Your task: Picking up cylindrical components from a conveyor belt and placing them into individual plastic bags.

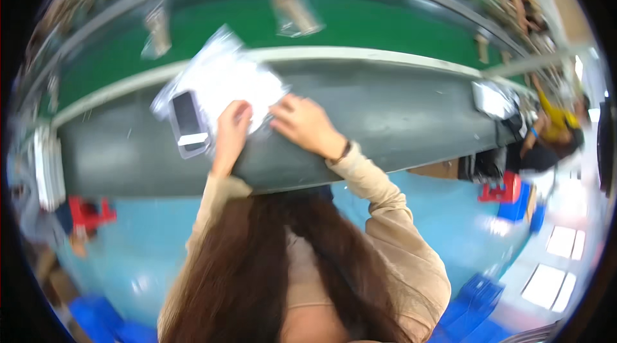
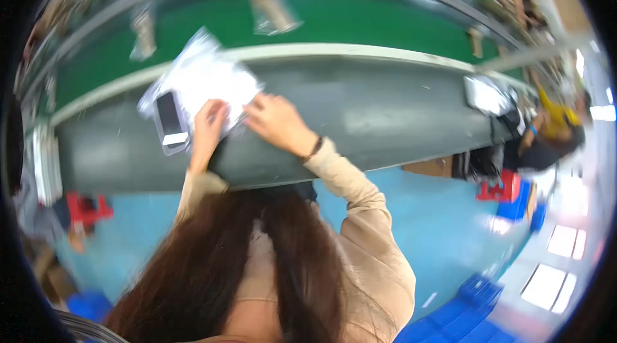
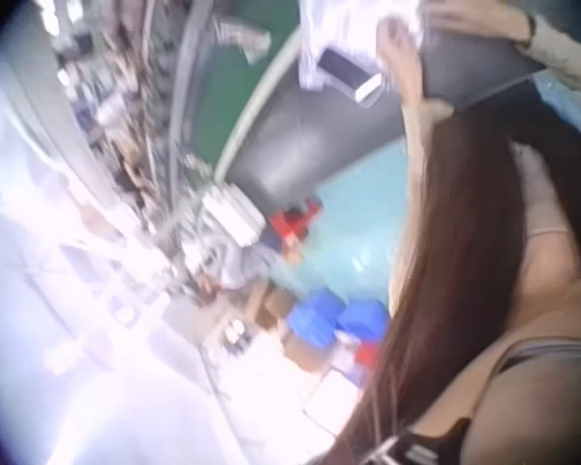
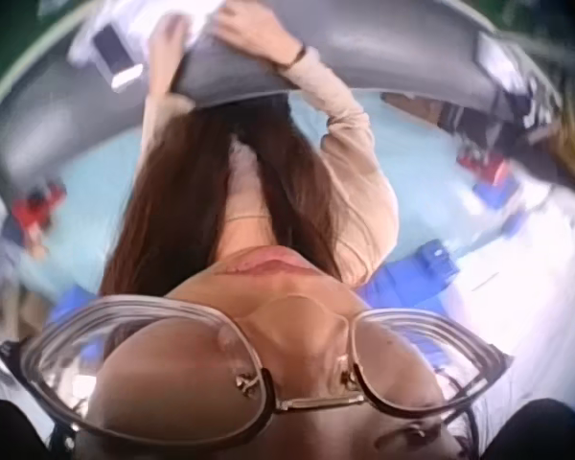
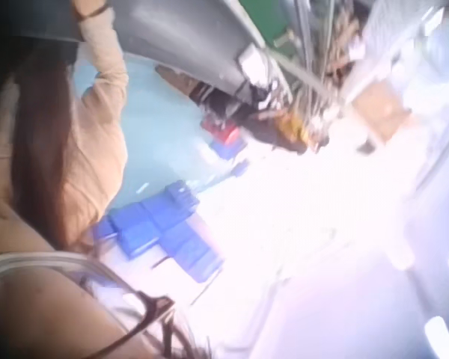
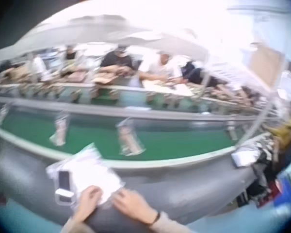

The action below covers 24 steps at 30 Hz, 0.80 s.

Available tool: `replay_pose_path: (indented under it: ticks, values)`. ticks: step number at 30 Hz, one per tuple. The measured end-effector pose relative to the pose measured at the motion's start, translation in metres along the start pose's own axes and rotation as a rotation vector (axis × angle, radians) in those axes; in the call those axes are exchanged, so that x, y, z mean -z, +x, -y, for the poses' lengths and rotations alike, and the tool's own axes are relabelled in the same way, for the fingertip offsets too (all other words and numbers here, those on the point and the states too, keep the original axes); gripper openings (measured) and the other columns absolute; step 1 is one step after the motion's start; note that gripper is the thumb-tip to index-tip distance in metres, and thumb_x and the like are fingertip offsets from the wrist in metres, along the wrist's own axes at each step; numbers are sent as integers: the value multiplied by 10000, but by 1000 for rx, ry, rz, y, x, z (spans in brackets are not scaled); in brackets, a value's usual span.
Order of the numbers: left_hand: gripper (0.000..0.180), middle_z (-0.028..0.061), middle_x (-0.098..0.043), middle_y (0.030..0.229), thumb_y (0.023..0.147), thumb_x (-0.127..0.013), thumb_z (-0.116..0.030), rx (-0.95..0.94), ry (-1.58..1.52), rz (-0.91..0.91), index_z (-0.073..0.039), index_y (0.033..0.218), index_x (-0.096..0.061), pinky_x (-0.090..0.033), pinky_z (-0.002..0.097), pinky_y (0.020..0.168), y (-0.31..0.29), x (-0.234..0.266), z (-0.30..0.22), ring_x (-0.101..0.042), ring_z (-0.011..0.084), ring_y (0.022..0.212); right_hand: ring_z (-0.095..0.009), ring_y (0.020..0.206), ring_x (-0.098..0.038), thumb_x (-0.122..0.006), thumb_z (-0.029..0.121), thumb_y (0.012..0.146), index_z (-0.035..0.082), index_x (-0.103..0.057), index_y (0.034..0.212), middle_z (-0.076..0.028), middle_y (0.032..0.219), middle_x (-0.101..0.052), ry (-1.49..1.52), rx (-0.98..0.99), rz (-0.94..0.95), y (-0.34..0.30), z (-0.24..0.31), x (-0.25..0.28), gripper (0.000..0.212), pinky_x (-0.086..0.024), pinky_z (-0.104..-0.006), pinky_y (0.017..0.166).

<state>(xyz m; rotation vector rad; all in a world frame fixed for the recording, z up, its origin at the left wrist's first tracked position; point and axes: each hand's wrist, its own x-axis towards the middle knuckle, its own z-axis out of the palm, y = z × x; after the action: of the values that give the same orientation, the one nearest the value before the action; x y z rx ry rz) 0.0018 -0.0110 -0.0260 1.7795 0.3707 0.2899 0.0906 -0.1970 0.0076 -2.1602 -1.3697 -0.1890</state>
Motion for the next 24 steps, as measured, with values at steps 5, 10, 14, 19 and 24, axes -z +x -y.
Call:
replay_pose_path:
  ticks: [5, 10, 14, 19, 24]
  values:
    - [124, 58, -622, 864, 940, -576, -79, 18, 41, -18, 10, 1025, -556, -465, 242, 669, -2, 3, -10, -581, 104, 763, -244, 743, -624, -617, 282, 897, 134, -635, 1130, -85, 956, -610, 275, -332, 100, 4, -41, 77, 277, -503, -360, 677]
    - [121, 46, -603, 869, 934, -587, -64, 1, 7, 14, 7, 1022, -544, -470, 239, 696, 2, -13, -9, -587, 102, 770, -297, 890, -647, -578, 368, 908, 65, -647, 1103, -134, 953, -689, 97, -586, 369, -40, -197, 186, 367, -499, -366, 789]
    - [138, 47, -606, 892, 937, -594, -78, -6, 42, -57, 5, 1041, -557, -473, 239, 720, 1, -13, -4, -592, 108, 793, -241, 894, -636, -576, 221, 901, 43, -659, 1048, -106, 1022, -663, -113, -442, -105, -33, -157, 241, 246, -497, -353, 783]
    - [170, 69, -617, 914, 939, -587, -86, -91, 247, -190, 14, 1076, -573, -475, 266, 737, -6, -6, 28, -581, 137, 814, -269, 869, -620, -526, 47, 888, 27, -688, 963, -153, 899, -668, 756, 392, -668, -1, 16, 260, 180, -471, -330, 710]
    - [193, 75, -620, 933, 950, -566, -93, -100, 248, -172, 5, 1116, -573, -473, 270, 753, -6, -8, 21, -584, 144, 837, -305, 723, -623, -603, 218, 936, -56, -563, 1221, -238, 1105, -576, 1017, 858, -450, 29, 64, 270, 398, -534, -357, 566]
